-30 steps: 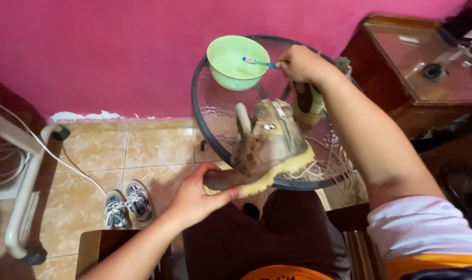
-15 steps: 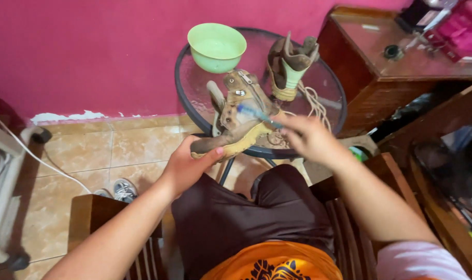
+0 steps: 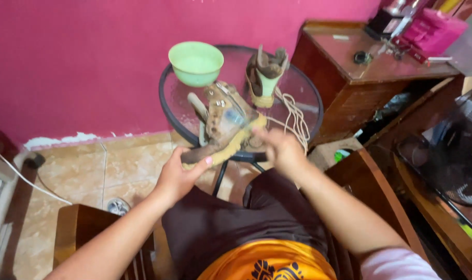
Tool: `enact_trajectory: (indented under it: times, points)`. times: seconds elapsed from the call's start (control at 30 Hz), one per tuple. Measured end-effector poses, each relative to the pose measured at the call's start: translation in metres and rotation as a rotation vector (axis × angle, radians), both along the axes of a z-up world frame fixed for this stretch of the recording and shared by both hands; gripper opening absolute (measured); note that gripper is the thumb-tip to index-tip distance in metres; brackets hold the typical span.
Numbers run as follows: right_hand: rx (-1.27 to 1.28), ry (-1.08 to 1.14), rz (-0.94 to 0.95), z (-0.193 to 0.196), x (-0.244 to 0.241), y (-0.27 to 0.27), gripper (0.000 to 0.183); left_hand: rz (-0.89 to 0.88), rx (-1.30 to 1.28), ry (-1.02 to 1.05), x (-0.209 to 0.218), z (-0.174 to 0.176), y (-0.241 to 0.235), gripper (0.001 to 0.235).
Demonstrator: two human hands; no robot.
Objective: The person scrubs a brown hiking boot with a toothbrush, repeatedly dipping the brush into a green bowl of water. They rotate the boot to clean the sole, toe, and sides, then place it on a glass table next to the other boot.
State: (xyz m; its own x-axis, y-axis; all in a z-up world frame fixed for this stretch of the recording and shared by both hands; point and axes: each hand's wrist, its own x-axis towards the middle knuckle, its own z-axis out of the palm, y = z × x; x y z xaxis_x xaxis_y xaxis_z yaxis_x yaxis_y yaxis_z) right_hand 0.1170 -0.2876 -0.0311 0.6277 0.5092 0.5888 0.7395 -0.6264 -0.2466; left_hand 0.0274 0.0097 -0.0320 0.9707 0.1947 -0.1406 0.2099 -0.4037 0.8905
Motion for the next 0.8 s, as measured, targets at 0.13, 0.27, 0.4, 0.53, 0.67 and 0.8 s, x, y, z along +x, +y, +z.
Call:
enact_trajectory:
  times: [0.13, 0.27, 0.4, 0.53, 0.67, 0.8]
  points:
    - [0.001, 0.080, 0.086, 0.008, -0.039, 0.023, 0.039, -0.031, 0.008, 0.019, -0.007, 0.009, -0.002, 0.075]
    - [-0.109, -0.001, -0.017, 0.028, -0.009, 0.018, 0.038, -0.054, 0.034, 0.031, -0.006, 0.013, -0.002, 0.074]
    - [-0.248, -0.052, 0.009, 0.050, -0.034, 0.028, 0.042, -0.061, 0.026, 0.045, -0.006, 0.014, -0.001, 0.074]
    - [-0.353, -0.076, 0.072, 0.060, -0.035, 0.021, 0.042, -0.078, 0.028, 0.062, -0.009, 0.019, 0.000, 0.076]
    - [-0.318, -0.103, -0.011, 0.061, -0.025, 0.017, 0.042, -0.078, 0.034, 0.041, -0.006, 0.017, 0.001, 0.079]
    - [-0.296, -0.104, 0.074, 0.054, -0.055, 0.030, 0.039, -0.076, 0.019, 0.041, -0.007, 0.019, 0.004, 0.080]
